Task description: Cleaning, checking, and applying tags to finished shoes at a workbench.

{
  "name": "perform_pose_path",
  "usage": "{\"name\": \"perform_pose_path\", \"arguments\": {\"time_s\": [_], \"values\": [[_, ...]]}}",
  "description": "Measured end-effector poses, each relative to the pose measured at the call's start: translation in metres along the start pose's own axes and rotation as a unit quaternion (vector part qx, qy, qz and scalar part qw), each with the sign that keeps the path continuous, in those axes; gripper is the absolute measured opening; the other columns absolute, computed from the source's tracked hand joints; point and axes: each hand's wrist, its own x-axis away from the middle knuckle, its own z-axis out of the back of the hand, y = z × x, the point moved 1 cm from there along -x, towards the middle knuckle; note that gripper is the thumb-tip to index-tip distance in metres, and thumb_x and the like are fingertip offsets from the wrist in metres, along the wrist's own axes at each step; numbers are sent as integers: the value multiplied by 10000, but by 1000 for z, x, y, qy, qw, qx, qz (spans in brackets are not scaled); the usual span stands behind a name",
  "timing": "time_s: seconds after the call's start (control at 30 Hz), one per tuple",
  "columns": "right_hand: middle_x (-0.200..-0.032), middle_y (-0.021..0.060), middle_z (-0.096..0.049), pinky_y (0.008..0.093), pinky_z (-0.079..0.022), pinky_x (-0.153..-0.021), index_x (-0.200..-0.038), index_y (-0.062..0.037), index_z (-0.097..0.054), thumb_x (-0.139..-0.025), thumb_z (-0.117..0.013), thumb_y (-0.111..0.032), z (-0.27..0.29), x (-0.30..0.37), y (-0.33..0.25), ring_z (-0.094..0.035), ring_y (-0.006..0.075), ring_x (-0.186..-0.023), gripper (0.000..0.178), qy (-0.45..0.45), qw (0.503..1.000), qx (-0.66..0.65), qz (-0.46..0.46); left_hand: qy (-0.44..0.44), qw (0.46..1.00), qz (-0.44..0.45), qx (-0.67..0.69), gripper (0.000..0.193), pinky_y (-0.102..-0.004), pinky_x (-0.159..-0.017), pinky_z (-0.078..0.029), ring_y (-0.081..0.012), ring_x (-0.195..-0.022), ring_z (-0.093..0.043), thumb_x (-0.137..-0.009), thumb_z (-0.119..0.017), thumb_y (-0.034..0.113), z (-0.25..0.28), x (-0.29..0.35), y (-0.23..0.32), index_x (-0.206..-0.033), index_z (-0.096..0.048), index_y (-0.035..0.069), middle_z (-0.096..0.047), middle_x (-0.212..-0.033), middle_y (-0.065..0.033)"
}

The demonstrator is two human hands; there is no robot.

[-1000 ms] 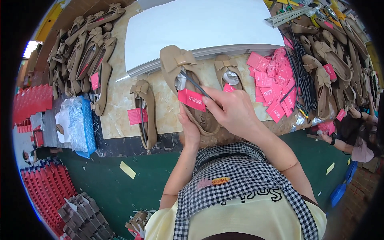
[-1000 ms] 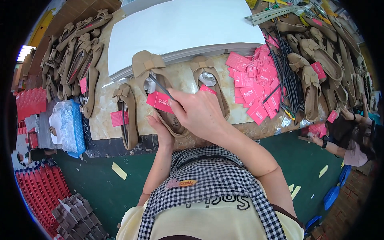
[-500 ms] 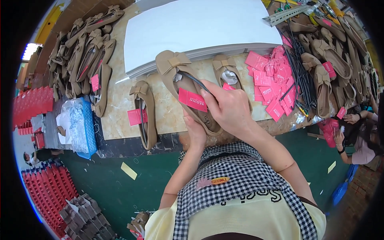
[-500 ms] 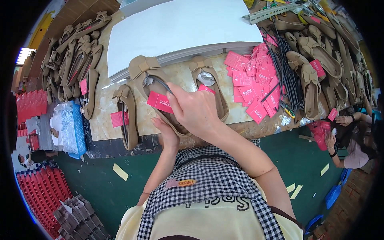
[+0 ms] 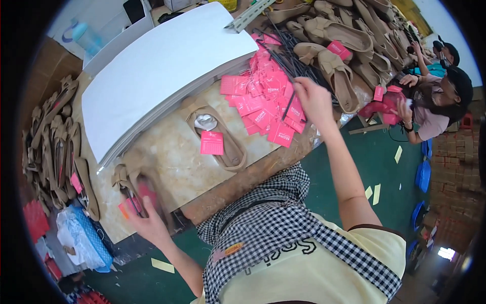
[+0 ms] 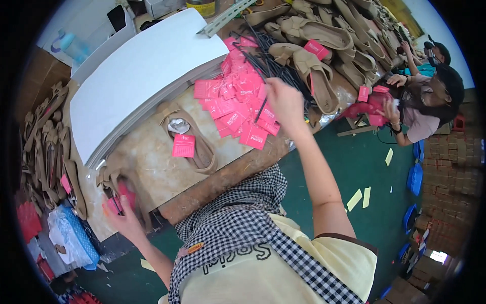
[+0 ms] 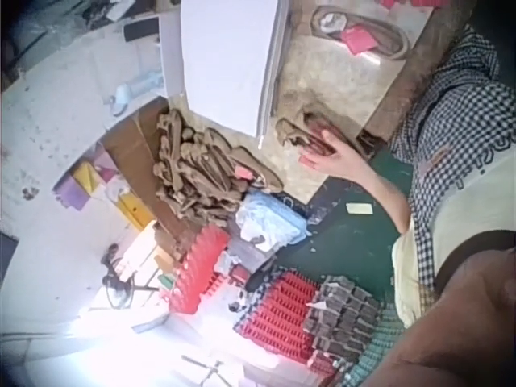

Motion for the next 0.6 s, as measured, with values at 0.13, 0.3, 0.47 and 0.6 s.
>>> {"name": "perform_pose_path", "arguments": {"time_s": [0.13,0.3,0.47,0.6], "values": [[-710,129,-668,442,-528,-588,-901,-89,-617,-854,-660,-281,-26,-17,48,-669,339,-665,202,28,981,191,36,-218,970,83,-61,614,-378,-709,-514,-242,-815,-659,-862,-659,170,-101,-11,114,-1399,-428,-17,-693,-1018,-103],[-660,134,-658,427,-537,-580,-792,-75,-608,-824,-687,-292,-28,-31,58,-679,321,-659,233,-21,969,240,46,-240,969,60,29,704,-398,-740,-535,-308,-833,-673,-854,-647,298,-150,-10,46,-1403,-386,-56,-681,-1050,-154],[-696,166,-669,422,-539,-556,-854,-58,-582,-857,-644,-259,-36,-31,43,-680,329,-645,210,-48,973,222,50,-305,652,340,606,727,-390,-775,-576,-290,-947,-658,-886,-510,524,-115,23,85,-1379,-409,0,-561,-1268,-231],[-682,175,-664,441,-557,-581,-863,-57,-552,-909,-532,-217,-41,-43,49,-693,320,-673,168,-53,948,311,38,-265,741,296,541,791,-444,-774,-582,-348,-953,-652,-874,-497,620,-103,27,65,-1351,-433,-8,-584,-1202,-241]]}}
